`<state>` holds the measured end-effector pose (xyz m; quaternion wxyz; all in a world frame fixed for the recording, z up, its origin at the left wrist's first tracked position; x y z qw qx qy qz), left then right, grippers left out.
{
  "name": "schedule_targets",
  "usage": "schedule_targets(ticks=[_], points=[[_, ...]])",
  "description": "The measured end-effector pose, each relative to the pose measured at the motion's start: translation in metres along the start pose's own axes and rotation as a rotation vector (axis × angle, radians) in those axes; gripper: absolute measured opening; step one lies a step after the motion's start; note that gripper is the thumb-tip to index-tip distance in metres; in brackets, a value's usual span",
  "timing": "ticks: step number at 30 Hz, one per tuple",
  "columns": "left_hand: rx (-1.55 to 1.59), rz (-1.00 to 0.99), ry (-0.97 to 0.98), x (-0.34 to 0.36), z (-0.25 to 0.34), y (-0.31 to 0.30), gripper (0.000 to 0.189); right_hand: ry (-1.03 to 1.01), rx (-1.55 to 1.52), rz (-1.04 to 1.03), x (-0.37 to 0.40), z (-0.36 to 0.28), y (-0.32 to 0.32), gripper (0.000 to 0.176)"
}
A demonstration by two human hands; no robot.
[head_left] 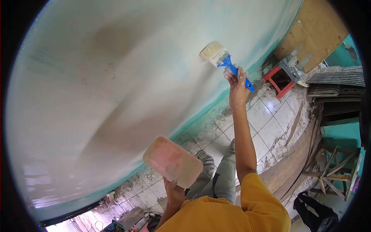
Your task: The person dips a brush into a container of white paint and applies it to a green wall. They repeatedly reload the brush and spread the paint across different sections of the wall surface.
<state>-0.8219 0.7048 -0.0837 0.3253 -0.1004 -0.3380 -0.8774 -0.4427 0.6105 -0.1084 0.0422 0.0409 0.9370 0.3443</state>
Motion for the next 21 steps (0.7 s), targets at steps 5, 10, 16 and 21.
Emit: schedule_targets(ticks=[5, 10, 16, 21], points=[[0.013, -0.008, -0.001, -0.001, 0.0, -0.004, 0.076, 0.13, -0.095, 0.024, 0.01, 0.092, -0.048, 0.033], [-0.002, -0.006, 0.047, 0.0, 0.002, 0.001, 0.077, 0.351, 0.234, 0.125, 0.044, 0.166, -0.12, 0.036], [-0.012, -0.032, 0.012, 0.002, -0.001, -0.005, 0.075, 0.149, 0.307, 0.013, 0.017, 0.104, -0.069, 0.033], [-0.025, -0.027, 0.0, 0.006, 0.001, 0.001, 0.073, 0.013, 0.053, -0.026, 0.007, 0.001, 0.004, 0.032]])
Point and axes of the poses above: each hand's wrist, its own x-axis away from the middle knuckle, its own y-axis out of the palm, z = x × y, the point moved 1 cm from there along -x, towards the middle knuckle
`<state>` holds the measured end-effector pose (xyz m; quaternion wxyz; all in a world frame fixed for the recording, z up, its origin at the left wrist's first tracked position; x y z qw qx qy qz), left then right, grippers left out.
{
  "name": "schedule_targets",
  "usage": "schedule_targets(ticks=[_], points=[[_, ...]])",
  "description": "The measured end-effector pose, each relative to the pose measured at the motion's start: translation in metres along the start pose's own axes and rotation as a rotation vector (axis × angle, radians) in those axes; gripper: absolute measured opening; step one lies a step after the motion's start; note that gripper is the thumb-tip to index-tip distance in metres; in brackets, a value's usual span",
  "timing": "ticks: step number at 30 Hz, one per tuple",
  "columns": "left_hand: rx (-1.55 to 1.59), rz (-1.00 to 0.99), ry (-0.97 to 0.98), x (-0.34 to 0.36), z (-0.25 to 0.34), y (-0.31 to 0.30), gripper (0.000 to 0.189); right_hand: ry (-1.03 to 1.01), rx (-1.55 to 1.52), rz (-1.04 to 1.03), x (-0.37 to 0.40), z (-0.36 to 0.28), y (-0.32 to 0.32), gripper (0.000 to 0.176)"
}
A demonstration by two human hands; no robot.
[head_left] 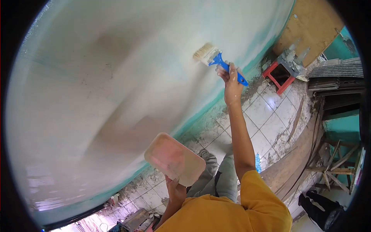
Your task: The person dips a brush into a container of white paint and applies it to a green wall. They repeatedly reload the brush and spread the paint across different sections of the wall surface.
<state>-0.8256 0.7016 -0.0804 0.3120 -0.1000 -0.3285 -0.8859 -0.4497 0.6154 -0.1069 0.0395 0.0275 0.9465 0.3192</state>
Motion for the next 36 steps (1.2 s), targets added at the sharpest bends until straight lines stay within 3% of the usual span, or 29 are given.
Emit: schedule_targets(ticks=[2, 5, 7, 9, 13, 20, 22, 25, 28, 30, 32, 36], points=[[0.004, -0.004, -0.013, 0.001, 0.0, 0.0, 0.073, 0.003, -0.025, 0.005, -0.001, 0.018, -0.015, 0.034], [-0.003, -0.008, 0.005, 0.0, -0.002, -0.007, 0.074, 0.104, -0.145, 0.101, 0.007, 0.098, -0.054, 0.035], [-0.002, 0.027, 0.0, 0.002, -0.007, -0.012, 0.075, 0.225, -0.067, 0.257, 0.025, 0.15, -0.079, 0.035], [0.0, 0.043, -0.002, 0.004, -0.01, -0.014, 0.076, 0.269, 0.016, 0.23, 0.035, 0.18, -0.102, 0.035], [0.008, 0.002, -0.019, 0.008, -0.007, -0.005, 0.077, 0.328, 0.189, 0.21, 0.039, 0.173, -0.115, 0.035], [0.049, -0.031, 0.032, 0.004, -0.01, 0.003, 0.075, 0.315, 0.086, 0.105, 0.015, 0.095, -0.088, 0.036], [0.046, 0.0, 0.077, 0.004, -0.012, 0.009, 0.076, 0.15, 0.069, 0.012, 0.007, 0.06, -0.068, 0.038], [0.008, -0.016, 0.09, 0.002, -0.025, 0.012, 0.077, 0.116, -0.005, -0.058, -0.006, 0.025, -0.051, 0.039], [0.051, 0.084, 0.112, 0.0, -0.053, 0.012, 0.079, 0.14, -0.076, -0.022, -0.009, 0.048, -0.067, 0.04], [0.076, 0.027, 0.132, -0.004, -0.067, 0.018, 0.081, 0.164, -0.095, -0.037, -0.011, 0.091, -0.092, 0.042], [0.083, 0.091, 0.099, 0.001, -0.082, 0.027, 0.082, 0.255, -0.032, 0.08, -0.004, 0.127, -0.11, 0.042], [0.148, 0.173, 0.133, 0.011, -0.126, 0.029, 0.081, 0.35, 0.088, 0.056, 0.008, 0.202, -0.174, 0.044]])
Point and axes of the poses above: each hand's wrist, its own x-axis away from the middle knuckle, its own y-axis out of the palm, z = x × y, the point moved 1 cm from there along -x, towards the middle knuckle
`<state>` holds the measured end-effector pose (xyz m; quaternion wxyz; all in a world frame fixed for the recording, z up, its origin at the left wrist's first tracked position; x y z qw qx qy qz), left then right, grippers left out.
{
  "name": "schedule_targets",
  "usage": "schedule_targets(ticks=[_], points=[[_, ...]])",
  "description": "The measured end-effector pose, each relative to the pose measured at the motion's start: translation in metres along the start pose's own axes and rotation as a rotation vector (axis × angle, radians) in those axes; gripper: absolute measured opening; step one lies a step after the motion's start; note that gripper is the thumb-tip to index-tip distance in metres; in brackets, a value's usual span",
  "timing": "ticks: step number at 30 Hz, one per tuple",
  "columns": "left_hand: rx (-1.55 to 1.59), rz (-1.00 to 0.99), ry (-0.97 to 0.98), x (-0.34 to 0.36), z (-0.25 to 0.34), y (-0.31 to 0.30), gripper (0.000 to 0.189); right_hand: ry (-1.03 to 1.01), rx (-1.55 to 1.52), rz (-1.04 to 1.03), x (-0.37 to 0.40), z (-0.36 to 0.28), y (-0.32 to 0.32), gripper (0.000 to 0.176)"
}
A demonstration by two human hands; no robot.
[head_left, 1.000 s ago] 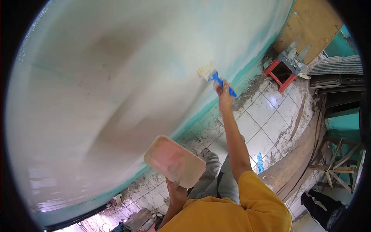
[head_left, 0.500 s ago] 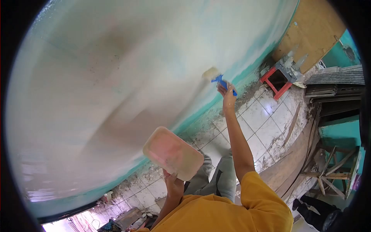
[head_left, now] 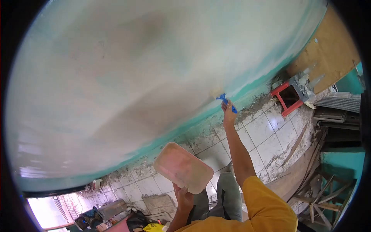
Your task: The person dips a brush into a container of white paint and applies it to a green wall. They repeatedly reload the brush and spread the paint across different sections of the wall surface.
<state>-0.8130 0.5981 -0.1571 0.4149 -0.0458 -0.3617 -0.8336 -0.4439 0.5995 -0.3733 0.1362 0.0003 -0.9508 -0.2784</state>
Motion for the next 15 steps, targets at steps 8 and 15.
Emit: schedule_targets(ticks=[8, 15], points=[[0.07, 0.101, 0.061, 0.043, -0.034, 0.013, 0.08, -0.025, 0.116, -0.197, 0.024, -0.097, 0.043, 0.039], [0.011, 0.116, 0.052, 0.058, -0.038, -0.014, 0.086, -0.296, -0.156, -0.288, 0.038, -0.184, 0.087, 0.042]])
Point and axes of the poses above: each hand's wrist, its own x-axis away from the middle knuckle, its own y-axis out of the palm, z = x × y, the point moved 1 cm from there along -x, towards the middle knuckle
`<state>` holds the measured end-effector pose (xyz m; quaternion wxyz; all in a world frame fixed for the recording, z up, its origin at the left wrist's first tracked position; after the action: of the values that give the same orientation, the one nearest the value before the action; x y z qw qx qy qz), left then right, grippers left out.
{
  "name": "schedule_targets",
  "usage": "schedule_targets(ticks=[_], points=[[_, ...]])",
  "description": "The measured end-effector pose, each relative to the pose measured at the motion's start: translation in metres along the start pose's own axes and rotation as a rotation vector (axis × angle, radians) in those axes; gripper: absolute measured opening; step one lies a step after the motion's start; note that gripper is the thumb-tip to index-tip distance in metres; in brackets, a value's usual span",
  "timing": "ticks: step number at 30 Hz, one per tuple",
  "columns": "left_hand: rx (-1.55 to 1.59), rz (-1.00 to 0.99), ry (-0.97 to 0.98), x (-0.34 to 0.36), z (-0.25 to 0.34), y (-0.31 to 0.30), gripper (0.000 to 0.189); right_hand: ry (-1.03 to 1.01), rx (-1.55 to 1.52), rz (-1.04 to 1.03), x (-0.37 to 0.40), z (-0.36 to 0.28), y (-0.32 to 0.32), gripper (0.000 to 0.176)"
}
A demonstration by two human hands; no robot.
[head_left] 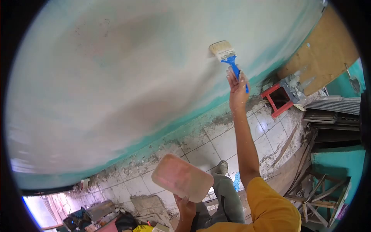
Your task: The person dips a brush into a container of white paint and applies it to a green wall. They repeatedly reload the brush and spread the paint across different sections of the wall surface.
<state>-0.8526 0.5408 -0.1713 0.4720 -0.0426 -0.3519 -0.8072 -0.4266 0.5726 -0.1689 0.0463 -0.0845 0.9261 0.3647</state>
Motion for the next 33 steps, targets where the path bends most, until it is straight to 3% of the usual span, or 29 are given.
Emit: schedule_targets(ticks=[1, 3, 6, 8, 12, 14, 17, 20, 27, 33], points=[[0.036, -0.023, -0.021, 0.0, -0.002, -0.01, 0.086, -0.021, 0.009, -0.003, 0.0, 0.018, -0.009, 0.042], [0.07, -0.057, -0.049, -0.002, -0.006, -0.022, 0.087, 0.019, 0.05, 0.179, 0.004, 0.072, -0.04, 0.041], [0.013, -0.078, -0.015, -0.009, -0.004, -0.033, 0.089, 0.069, 0.098, 0.22, 0.028, 0.13, -0.086, 0.041], [0.008, -0.079, -0.04, -0.01, -0.005, -0.038, 0.09, 0.211, 0.257, 0.217, 0.038, 0.152, -0.112, 0.038], [0.025, -0.044, -0.022, -0.009, -0.008, -0.036, 0.091, 0.321, 0.315, 0.272, 0.033, 0.153, -0.128, 0.039], [0.029, -0.048, -0.024, -0.007, -0.008, -0.027, 0.091, 0.205, 0.276, 0.16, 0.024, 0.115, -0.091, 0.038], [0.022, -0.009, -0.012, -0.004, -0.019, -0.025, 0.091, 0.064, 0.15, 0.15, 0.007, 0.049, -0.029, 0.038], [0.071, 0.023, -0.034, -0.001, -0.028, -0.017, 0.089, -0.03, -0.002, 0.03, 0.0, 0.007, -0.002, 0.039], [-0.006, 0.104, 0.02, 0.004, -0.041, -0.019, 0.087, 0.127, 0.03, 0.164, 0.023, 0.132, -0.094, 0.04], [0.019, 0.129, 0.157, 0.009, -0.061, -0.029, 0.083, 0.316, 0.25, 0.198, 0.034, 0.152, -0.132, 0.04]])
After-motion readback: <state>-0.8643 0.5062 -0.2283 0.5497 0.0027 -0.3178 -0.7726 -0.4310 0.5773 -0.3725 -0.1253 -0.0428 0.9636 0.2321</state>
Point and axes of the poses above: each hand's wrist, its own x-axis away from the middle knuckle, its own y-axis out of the palm, z = x × y, the point moved 1 cm from there along -x, towards the middle knuckle
